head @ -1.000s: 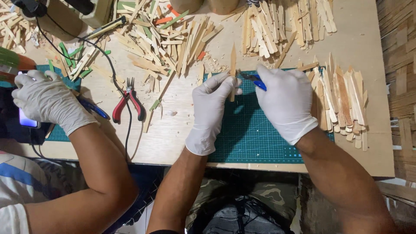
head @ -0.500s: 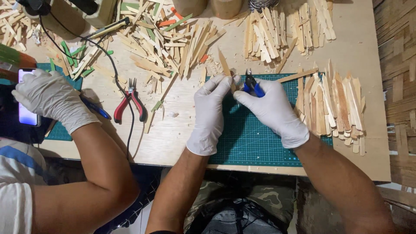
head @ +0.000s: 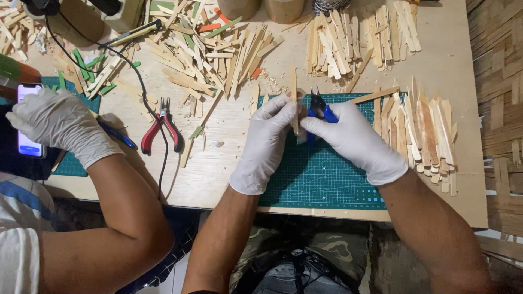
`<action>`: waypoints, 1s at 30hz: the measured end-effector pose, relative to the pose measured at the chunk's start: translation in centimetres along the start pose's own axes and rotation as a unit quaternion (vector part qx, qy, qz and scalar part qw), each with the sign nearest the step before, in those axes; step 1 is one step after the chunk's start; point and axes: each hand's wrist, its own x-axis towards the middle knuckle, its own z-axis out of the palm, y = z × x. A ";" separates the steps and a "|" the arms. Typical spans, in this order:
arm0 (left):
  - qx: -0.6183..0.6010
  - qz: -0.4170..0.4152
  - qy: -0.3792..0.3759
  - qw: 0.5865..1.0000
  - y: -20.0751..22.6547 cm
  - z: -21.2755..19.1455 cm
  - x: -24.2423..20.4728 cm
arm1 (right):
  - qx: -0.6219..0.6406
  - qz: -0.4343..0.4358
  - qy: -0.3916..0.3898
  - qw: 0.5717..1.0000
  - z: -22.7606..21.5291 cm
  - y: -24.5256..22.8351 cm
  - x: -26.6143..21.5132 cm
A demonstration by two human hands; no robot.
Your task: Trimming small wooden sticks using pliers on a cutting mat
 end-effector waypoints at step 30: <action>0.181 0.087 0.128 0.971 -1.3 0.5 0.3 | -0.332 -0.164 0.146 0.917 -1.5 1.6 -0.5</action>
